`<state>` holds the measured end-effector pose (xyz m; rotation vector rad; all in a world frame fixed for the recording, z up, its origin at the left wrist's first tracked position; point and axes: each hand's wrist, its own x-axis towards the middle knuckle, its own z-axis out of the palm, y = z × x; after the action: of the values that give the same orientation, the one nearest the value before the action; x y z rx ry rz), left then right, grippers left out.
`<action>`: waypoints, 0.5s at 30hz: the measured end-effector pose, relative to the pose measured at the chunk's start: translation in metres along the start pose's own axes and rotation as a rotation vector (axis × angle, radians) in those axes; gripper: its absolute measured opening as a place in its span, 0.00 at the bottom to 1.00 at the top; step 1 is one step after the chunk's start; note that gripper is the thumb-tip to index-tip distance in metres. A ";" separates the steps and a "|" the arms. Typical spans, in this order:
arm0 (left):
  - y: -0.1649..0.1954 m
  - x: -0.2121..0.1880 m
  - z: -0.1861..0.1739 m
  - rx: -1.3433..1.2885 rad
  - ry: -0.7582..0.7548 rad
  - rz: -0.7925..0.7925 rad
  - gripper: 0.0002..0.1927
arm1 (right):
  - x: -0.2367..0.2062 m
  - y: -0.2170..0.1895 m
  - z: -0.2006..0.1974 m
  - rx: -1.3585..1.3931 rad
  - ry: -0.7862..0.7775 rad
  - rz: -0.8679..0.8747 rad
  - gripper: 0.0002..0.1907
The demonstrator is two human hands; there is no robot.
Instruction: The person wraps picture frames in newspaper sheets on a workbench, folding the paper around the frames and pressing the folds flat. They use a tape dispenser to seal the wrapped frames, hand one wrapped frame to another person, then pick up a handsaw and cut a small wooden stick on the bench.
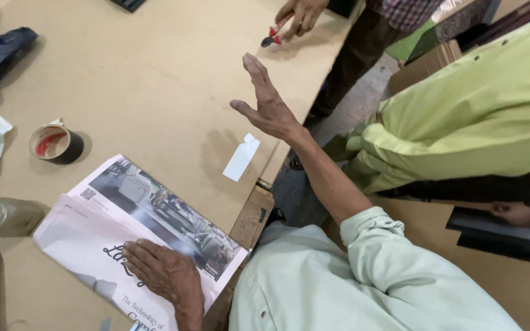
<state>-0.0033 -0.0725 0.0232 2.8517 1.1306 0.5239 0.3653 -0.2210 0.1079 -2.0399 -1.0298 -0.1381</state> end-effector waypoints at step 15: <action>0.002 -0.003 0.001 0.114 0.005 0.006 0.27 | -0.013 0.120 -0.033 0.083 -0.028 0.402 0.39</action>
<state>-0.0036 -0.0758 0.0215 2.9516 1.1907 0.4826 0.4501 -0.2914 0.0481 -2.1326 -0.6130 0.1412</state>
